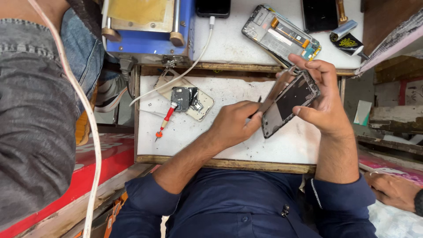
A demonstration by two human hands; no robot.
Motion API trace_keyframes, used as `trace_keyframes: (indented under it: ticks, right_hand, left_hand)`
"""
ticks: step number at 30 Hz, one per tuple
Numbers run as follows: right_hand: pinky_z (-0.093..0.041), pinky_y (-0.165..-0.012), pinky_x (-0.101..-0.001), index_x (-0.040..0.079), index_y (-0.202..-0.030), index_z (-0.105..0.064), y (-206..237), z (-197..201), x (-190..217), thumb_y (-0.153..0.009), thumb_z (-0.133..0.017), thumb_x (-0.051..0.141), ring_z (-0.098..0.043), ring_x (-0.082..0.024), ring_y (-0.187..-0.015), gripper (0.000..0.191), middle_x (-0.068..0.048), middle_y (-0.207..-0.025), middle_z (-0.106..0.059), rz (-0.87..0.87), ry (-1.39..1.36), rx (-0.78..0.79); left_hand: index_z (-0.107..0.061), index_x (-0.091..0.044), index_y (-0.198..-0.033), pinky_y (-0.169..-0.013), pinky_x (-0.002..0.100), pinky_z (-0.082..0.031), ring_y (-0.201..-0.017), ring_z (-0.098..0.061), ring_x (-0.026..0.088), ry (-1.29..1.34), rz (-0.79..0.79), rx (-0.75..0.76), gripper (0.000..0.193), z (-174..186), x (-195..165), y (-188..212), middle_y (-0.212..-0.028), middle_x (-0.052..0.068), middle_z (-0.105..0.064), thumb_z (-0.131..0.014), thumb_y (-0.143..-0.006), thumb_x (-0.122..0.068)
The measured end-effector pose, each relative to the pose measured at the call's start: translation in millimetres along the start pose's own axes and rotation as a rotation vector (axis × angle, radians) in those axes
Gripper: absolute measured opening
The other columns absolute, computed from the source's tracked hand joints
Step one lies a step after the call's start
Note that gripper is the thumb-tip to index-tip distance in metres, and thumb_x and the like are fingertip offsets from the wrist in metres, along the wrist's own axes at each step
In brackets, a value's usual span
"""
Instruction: The person uses a red-handled screwdriver to remove screws from a disassembled smartphone, then uses a metal prying tool to separate the screen assembly from the frame. The person flips the phone over and continues prying along the edges to fully detach the display.
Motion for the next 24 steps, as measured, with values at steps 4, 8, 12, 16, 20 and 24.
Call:
trace_keyframes:
  ticks: [4, 8, 12, 16, 20, 24]
  right_hand:
    - [-0.049, -0.114, -0.0403, 0.013, -0.156, -0.032, 3, 1, -5, -0.081, -0.076, 0.003, -0.055, -0.029, -0.137, 0.087, -0.034, -0.167, -0.036, -0.045, -0.226, 0.009]
    - [-0.049, -0.121, -0.0467, 0.014, -0.167, -0.022, 4, -3, -10, -0.082, -0.074, 0.005, -0.055, -0.034, -0.141, 0.1, -0.037, -0.163, -0.035, -0.088, -0.394, -0.033]
    - [-0.05, -0.118, -0.0457, 0.013, -0.17, -0.014, 7, -9, -18, -0.086, -0.074, 0.007, -0.059, -0.032, -0.136, 0.103, -0.029, -0.156, -0.046, -0.098, -0.577, -0.097]
    - [-0.05, -0.113, -0.0401, 0.009, -0.173, -0.023, 16, -14, -31, -0.092, -0.068, 0.016, -0.063, -0.027, -0.124, 0.093, -0.02, -0.136, -0.06, -0.097, -0.664, -0.226]
    - [-0.051, -0.118, -0.0409, 0.007, -0.17, -0.033, 18, -19, -43, -0.09, -0.06, 0.022, -0.063, -0.027, -0.13, 0.085, -0.016, -0.14, -0.062, -0.13, -0.691, -0.359]
    - [-0.052, -0.114, -0.041, 0.005, -0.163, -0.04, 16, -23, -48, -0.097, -0.051, 0.025, -0.062, -0.026, -0.125, 0.069, -0.017, -0.138, -0.06, -0.15, -0.532, -0.45]
  left_hand:
    - [-0.07, 0.0, -0.094, -0.064, 0.037, -0.054, -0.068, -0.067, 0.023, 0.046, 0.123, 0.011, 0.019, 17, 0, 4, -0.081, 0.013, -0.069, -0.061, -0.098, -0.017]
    - [-0.067, 0.002, -0.087, -0.057, 0.03, -0.049, -0.06, -0.058, 0.01, 0.232, 0.328, 0.092, 0.028, 23, 10, 10, -0.068, 0.007, -0.064, -0.059, -0.102, -0.021]
    - [-0.072, 0.001, -0.101, -0.061, 0.025, -0.045, -0.07, -0.05, 0.003, 0.444, 0.339, 0.072, 0.028, 23, 18, 13, -0.074, -0.002, -0.062, -0.057, -0.105, -0.022]
    - [-0.073, 0.002, -0.106, -0.068, 0.023, -0.048, -0.076, -0.054, 0.002, 0.627, 0.355, 0.066, 0.032, 18, 25, 21, -0.082, -0.004, -0.066, -0.056, -0.107, -0.025]
    - [-0.072, 0.003, -0.113, -0.075, 0.023, -0.052, -0.082, -0.061, 0.002, 0.767, 0.404, 0.039, 0.032, 12, 30, 25, -0.091, -0.002, -0.072, -0.057, -0.106, -0.024]
    - [-0.074, -0.001, -0.113, -0.067, 0.024, -0.053, -0.076, -0.063, 0.005, 0.44, 0.341, -0.04, 0.026, 14, 28, 27, -0.088, 0.002, -0.073, -0.062, -0.105, -0.023]
Point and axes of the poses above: each hand's wrist, its own y-axis away from the middle knuckle, its own z-axis out of the back of the hand, x = y × z, the point moved 3 cm from there along -y, towards the middle knuckle
